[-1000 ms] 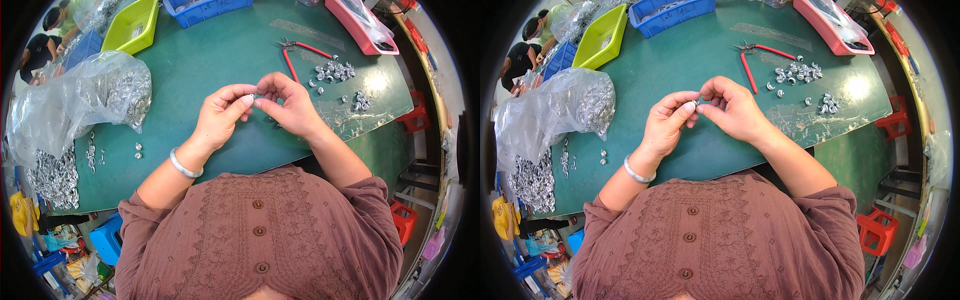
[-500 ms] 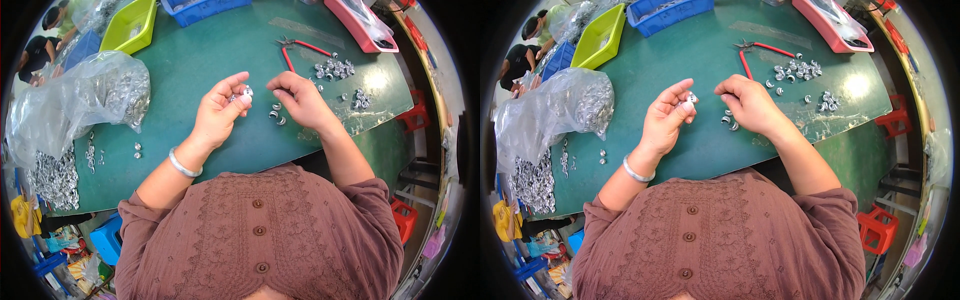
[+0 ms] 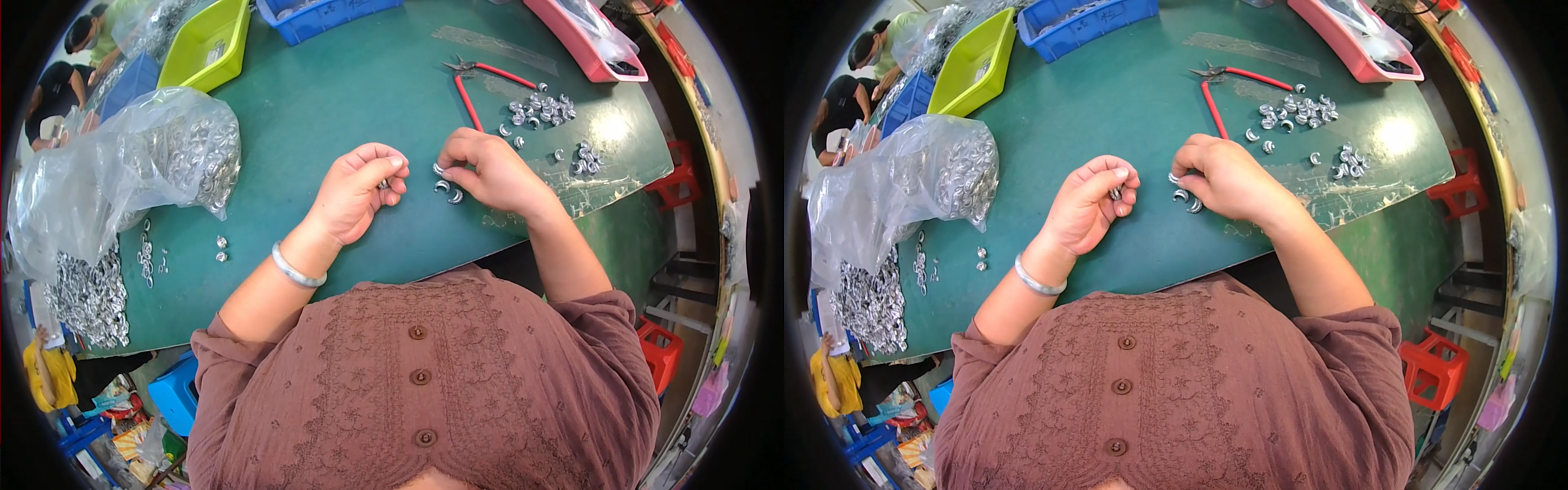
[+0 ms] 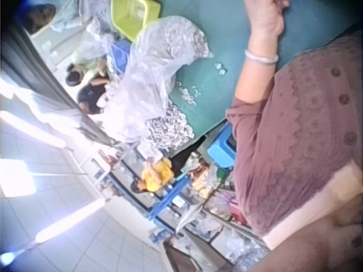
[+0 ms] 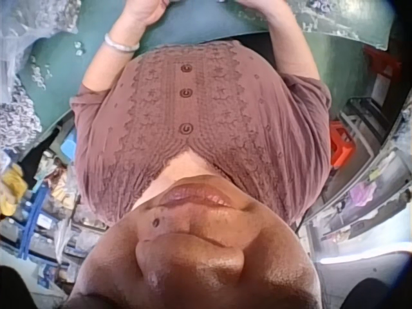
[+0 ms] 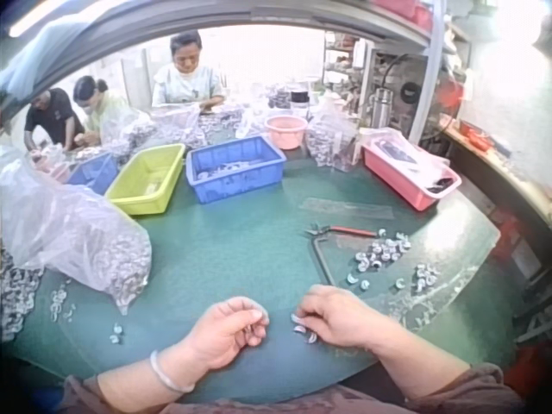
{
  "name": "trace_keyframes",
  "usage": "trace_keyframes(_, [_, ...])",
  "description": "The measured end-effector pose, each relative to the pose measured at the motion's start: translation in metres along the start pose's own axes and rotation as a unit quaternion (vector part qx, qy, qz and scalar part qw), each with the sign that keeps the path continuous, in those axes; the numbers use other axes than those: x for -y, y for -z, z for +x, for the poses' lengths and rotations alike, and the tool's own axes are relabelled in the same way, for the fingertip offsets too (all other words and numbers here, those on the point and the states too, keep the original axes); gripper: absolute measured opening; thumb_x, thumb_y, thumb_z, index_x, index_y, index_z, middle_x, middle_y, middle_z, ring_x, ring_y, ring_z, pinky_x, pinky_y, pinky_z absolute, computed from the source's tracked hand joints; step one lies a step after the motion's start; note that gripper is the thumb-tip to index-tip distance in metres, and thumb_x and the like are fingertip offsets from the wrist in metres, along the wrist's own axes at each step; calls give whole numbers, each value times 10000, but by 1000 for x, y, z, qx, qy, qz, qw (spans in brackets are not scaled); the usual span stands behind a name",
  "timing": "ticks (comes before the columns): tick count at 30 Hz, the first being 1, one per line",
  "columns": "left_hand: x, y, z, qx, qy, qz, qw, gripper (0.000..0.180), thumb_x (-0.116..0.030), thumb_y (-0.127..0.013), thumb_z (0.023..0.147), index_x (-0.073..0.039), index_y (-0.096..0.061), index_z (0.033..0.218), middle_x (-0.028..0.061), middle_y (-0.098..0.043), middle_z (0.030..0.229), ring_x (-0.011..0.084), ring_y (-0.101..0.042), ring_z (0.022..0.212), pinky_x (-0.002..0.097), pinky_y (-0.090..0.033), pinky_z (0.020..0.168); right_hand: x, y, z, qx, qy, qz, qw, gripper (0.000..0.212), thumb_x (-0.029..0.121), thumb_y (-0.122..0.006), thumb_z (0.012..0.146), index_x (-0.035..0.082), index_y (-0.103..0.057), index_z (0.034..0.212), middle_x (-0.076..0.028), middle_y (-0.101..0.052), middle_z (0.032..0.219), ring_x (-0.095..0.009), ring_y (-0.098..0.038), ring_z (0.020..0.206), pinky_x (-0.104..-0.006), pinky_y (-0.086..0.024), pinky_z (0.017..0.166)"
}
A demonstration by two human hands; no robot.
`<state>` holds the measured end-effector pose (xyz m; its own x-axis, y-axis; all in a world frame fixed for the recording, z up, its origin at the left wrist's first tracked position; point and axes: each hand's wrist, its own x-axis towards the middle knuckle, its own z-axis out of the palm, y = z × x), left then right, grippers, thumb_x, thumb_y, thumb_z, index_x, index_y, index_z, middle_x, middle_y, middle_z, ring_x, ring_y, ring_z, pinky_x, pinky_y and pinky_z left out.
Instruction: The person assembles small metal components by hand and with pliers, picking up silver-colored rings and round metal parts, joining them, and placing the assembled units on the table.
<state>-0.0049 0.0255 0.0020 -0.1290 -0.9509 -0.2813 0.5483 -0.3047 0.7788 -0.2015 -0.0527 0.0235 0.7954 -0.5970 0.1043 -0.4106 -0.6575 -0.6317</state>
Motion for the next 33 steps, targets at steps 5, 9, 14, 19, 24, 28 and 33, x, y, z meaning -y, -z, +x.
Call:
trace_keyframes(5, [2,-9,-4,4,-6,130,991,137,-186,-577,836,-51,-556,847,5,-553,732,67,-490,586,188,-396,520,8,-10,5,-73,83,135,985,107,5,-614,705,18,-549,789,-105,-557,797,-262,-555,714,-320,-441,620])
trace_keyframes(9, [3,-10,-5,-6,-17,190,982,124,-181,-577,838,-59,-555,842,4,-552,728,68,-489,583,189,-393,512,14,-12,10,-122,145,90,978,144,-16,-615,702,16,-537,819,-97,-555,776,-245,-563,703,-312,-452,615])
trace_keyframes(14, [8,-4,-2,-2,-16,121,993,101,-165,-549,858,-66,-551,840,2,-551,717,71,-489,582,187,-387,500,22,-18,10,-138,90,150,975,246,-40,-602,713,12,-526,941,-83,-565,769,-195,-576,712,-284,-468,636])
trace_keyframes(19, [5,-6,-2,-5,5,91,996,121,-181,-527,869,-66,-556,846,4,-554,719,74,-495,585,189,-391,501,19,-22,10,-130,76,220,964,283,-40,-590,738,11,-520,1007,-66,-588,785,-148,-578,725,-269,-460,630])
trace_keyframes(24, [4,-2,-1,-1,32,47,998,127,-182,-513,869,-67,-561,849,8,-555,719,84,-497,589,195,-395,502,16,-24,10,-88,39,301,949,327,-62,-553,772,-16,-481,1087,-56,-563,884,-104,-546,771,-244,-457,719])
trace_keyframes(28, [0,-3,-1,6,66,-10,998,137,-174,-496,865,-56,-561,838,20,-555,710,101,-486,574,200,-387,492,19,-21,11,-119,67,250,959,280,-54,-579,747,-14,-528,1019,-57,-556,864,-114,-543,733,-234,-450,670])
trace_keyframes(33, [0,-2,-2,11,78,-34,996,167,-184,-479,866,-42,-560,829,25,-550,694,105,-474,558,204,-374,477,21,-21,13,-120,84,202,968,192,-31,-608,725,5,-586,912,-63,-558,842,-132,-545,710,-238,-442,623])
